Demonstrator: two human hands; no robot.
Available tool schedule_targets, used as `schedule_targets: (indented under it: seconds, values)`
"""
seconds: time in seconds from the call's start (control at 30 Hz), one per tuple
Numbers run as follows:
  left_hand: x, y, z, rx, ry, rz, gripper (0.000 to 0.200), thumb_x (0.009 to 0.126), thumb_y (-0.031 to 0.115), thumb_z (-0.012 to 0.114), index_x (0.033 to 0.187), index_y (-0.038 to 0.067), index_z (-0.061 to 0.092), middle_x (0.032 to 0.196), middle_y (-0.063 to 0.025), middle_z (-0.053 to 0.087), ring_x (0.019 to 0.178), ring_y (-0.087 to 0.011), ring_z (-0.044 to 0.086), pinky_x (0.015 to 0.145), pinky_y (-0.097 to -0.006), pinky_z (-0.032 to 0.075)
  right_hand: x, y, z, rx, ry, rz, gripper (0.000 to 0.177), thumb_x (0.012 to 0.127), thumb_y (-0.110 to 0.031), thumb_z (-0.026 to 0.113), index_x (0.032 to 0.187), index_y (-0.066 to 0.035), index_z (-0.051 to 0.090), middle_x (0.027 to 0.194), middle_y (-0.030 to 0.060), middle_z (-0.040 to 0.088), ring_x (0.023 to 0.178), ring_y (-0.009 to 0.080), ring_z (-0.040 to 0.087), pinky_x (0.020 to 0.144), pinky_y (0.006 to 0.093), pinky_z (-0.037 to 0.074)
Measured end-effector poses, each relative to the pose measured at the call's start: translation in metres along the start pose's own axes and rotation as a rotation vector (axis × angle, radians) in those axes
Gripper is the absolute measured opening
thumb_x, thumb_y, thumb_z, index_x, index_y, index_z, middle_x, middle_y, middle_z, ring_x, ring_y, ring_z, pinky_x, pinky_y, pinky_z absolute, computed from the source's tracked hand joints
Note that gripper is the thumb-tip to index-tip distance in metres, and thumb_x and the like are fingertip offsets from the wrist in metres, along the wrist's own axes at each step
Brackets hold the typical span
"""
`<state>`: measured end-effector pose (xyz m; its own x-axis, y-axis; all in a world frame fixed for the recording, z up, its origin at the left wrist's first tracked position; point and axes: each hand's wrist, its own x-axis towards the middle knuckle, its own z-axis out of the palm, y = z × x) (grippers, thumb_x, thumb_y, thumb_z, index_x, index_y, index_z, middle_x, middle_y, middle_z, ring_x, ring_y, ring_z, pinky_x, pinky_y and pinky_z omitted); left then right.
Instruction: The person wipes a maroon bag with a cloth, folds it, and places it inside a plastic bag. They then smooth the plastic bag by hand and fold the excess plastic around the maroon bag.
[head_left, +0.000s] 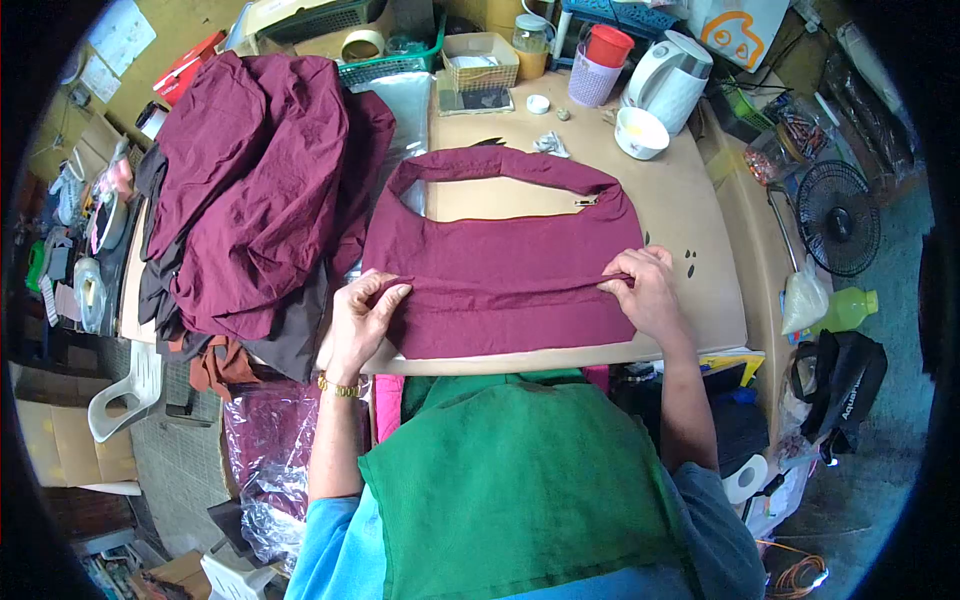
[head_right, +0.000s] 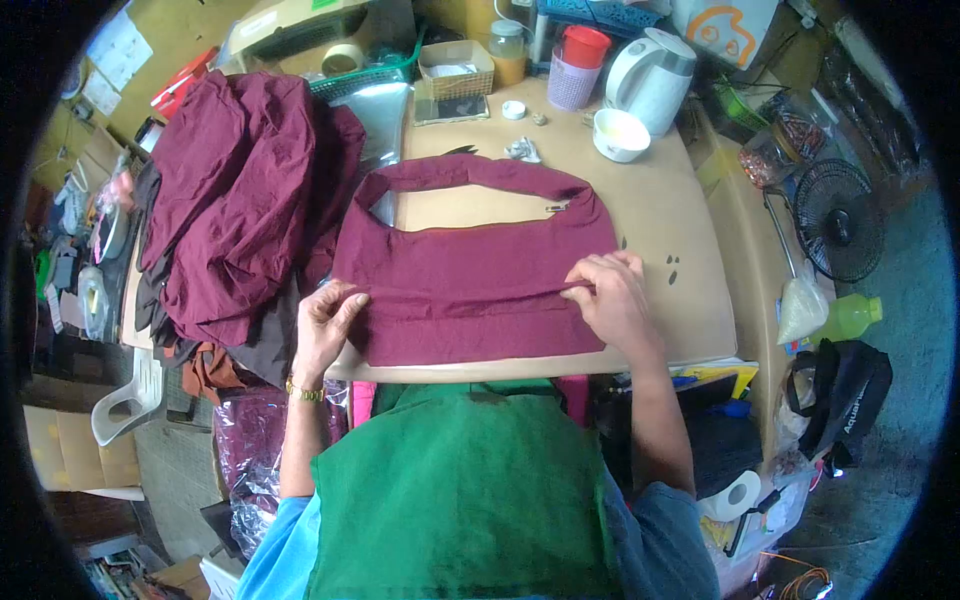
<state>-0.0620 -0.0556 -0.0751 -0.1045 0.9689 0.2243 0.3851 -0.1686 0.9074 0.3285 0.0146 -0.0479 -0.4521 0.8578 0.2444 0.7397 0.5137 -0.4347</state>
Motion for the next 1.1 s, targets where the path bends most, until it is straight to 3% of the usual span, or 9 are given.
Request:
schedule_targets:
  seconds: [0.13, 0.3, 0.37, 0.5, 0.57, 0.63, 0.73, 0.77, 1.1]
  values:
    - [0.001, 0.047, -0.006, 0.508, -0.105, 0.244, 0.032, 0.068, 0.014, 0.086, 0.094, 0.007, 0.070, 0.090, -0.0120, 0.070, 0.087, -0.0292, 0.066, 0.080, -0.0370, 0.048, 0.010, -0.022, -0.014, -0.057, -0.013, -0.064, 0.015, 0.073, -0.007, 0.074, 0.076, -0.008, 0.059, 0.074, 0.0054, 0.059, 0.080, 0.0249, 0.059, 0.093, 0.0409, 0.037]
    - [-0.013, 0.032, 0.008, 0.807, -0.391, 0.308, 0.021, 0.064, -0.002, 0.067, 0.079, 0.009, 0.057, 0.082, -0.0093, 0.058, 0.082, -0.0302, 0.059, 0.074, -0.0422, 0.044, -0.007, -0.010, 0.003, -0.206, -0.164, -0.167, 0.021, 0.069, 0.004, 0.065, 0.069, -0.009, 0.048, 0.069, 0.0049, 0.050, 0.074, 0.0258, 0.054, 0.085, 0.0406, 0.036]
    - [-0.029, -0.012, 0.021, 0.830, -0.330, 0.345, 0.023, 0.063, 0.000, 0.070, 0.079, 0.009, 0.056, 0.084, -0.0099, 0.059, 0.085, -0.0303, 0.060, 0.075, -0.0423, 0.044, -0.025, 0.010, 0.022, -0.308, -0.210, -0.250, 0.014, 0.076, -0.002, 0.066, 0.076, -0.010, 0.055, 0.076, 0.0044, 0.053, 0.076, 0.0235, 0.055, 0.081, 0.0388, 0.035]
    - [-0.022, 0.049, -0.005, 0.610, -0.572, 0.046, 0.023, 0.075, 0.010, 0.076, 0.092, 0.007, 0.061, 0.091, -0.0078, 0.063, 0.094, -0.0288, 0.063, 0.081, -0.0415, 0.047, -0.014, -0.022, -0.028, -0.003, -0.407, 0.042, 0.019, 0.084, -0.023, 0.071, 0.093, -0.008, 0.063, 0.089, 0.0056, 0.062, 0.091, 0.0217, 0.060, 0.090, 0.0386, 0.038]
    - [-0.014, 0.065, 0.009, 0.571, -0.550, -0.007, 0.030, 0.085, 0.018, 0.074, 0.110, 0.007, 0.063, 0.106, -0.0098, 0.065, 0.103, -0.0306, 0.062, 0.087, -0.0418, 0.046, -0.001, -0.034, -0.013, 0.169, -0.176, 0.134, 0.032, 0.085, -0.032, 0.071, 0.104, -0.008, 0.063, 0.103, 0.0090, 0.063, 0.105, 0.0250, 0.058, 0.099, 0.0436, 0.035]
    - [-0.008, 0.075, 0.046, 0.580, -0.156, 0.210, 0.049, 0.090, 0.030, 0.070, 0.132, 0.008, 0.055, 0.134, -0.0170, 0.056, 0.125, -0.0360, 0.052, 0.103, -0.0482, 0.040, 0.008, -0.045, 0.014, 0.345, 0.057, 0.226, 0.045, 0.086, -0.042, 0.071, 0.115, -0.008, 0.064, 0.117, 0.0124, 0.064, 0.119, 0.0283, 0.056, 0.108, 0.0487, 0.033]
    - [-0.002, 0.033, 0.091, 0.909, -0.180, 0.153, 0.075, 0.094, 0.053, 0.057, 0.154, 0.014, 0.035, 0.162, -0.0184, 0.025, 0.151, -0.0403, 0.018, 0.117, -0.0661, 0.012, 0.011, -0.035, 0.064, -0.306, 0.013, 0.144, 0.069, 0.091, -0.054, 0.061, 0.145, -0.013, 0.047, 0.154, 0.0195, 0.036, 0.146, 0.0405, 0.025, 0.116, 0.0684, 0.009]
    - [-0.005, 0.008, 0.095, 0.965, -0.201, 0.096, 0.076, 0.094, 0.059, 0.053, 0.155, 0.016, 0.036, 0.162, -0.0171, 0.026, 0.150, -0.0398, 0.021, 0.117, -0.0670, 0.012, 0.007, -0.030, 0.074, -0.316, -0.068, 0.187, 0.075, 0.092, -0.057, 0.059, 0.151, -0.015, 0.040, 0.161, 0.0199, 0.026, 0.151, 0.0426, 0.014, 0.114, 0.0727, 0.003]
    - [-0.027, 0.018, 0.082, 0.890, -0.254, 0.021, 0.079, 0.089, 0.063, 0.057, 0.152, 0.018, 0.041, 0.162, -0.0146, 0.028, 0.150, -0.0373, 0.022, 0.115, -0.0698, 0.010, -0.016, -0.043, 0.068, -0.343, -0.192, 0.220, 0.079, 0.090, -0.062, 0.056, 0.152, -0.015, 0.040, 0.162, 0.0215, 0.021, 0.150, 0.0448, 0.014, 0.112, 0.0737, 0.012]
